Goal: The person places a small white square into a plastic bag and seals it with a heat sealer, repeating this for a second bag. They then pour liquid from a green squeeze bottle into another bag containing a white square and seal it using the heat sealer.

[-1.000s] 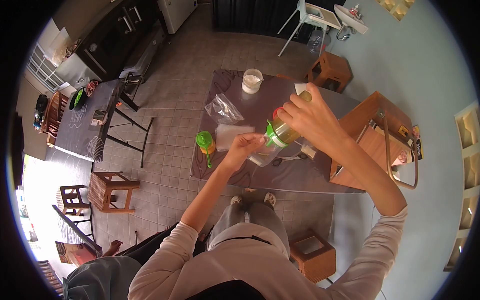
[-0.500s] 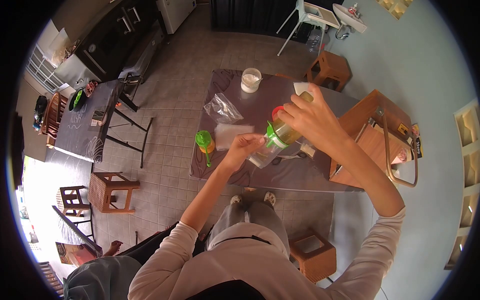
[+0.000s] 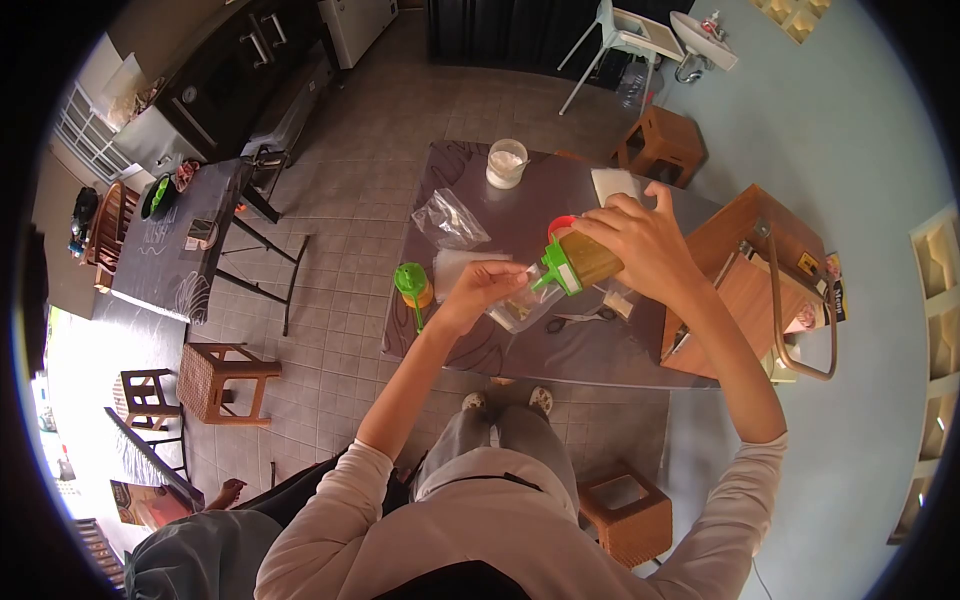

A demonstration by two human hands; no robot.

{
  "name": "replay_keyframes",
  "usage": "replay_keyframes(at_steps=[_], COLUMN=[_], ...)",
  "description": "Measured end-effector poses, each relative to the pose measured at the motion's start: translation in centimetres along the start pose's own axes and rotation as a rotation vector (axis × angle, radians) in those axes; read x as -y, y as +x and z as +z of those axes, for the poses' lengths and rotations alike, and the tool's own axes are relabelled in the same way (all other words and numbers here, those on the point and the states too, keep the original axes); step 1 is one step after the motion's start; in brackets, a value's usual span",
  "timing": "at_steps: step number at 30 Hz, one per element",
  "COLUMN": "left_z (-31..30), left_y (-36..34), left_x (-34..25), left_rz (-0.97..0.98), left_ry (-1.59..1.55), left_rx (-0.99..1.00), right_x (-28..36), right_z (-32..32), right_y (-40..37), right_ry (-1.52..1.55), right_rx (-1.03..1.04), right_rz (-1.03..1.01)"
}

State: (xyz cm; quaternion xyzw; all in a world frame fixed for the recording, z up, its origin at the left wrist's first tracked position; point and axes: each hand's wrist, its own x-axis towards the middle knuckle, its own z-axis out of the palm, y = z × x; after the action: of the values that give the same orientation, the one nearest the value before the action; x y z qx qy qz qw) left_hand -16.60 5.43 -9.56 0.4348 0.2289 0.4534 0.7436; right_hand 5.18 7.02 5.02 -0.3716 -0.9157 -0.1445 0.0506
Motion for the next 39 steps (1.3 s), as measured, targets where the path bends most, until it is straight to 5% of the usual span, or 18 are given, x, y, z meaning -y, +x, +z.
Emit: replay_keyframes(at_steps=[39], left_z=[0.5], left_y=[0.4], left_x=[0.4], left_rz=[-0.041], left_ry=[0.051], left_rx=[0.012], right_x=[-0.1], right_z=[-0.8], right_y=[-0.1], right_ry=[-0.080], right_rx=[-0.004], right_rz=[-0.053])
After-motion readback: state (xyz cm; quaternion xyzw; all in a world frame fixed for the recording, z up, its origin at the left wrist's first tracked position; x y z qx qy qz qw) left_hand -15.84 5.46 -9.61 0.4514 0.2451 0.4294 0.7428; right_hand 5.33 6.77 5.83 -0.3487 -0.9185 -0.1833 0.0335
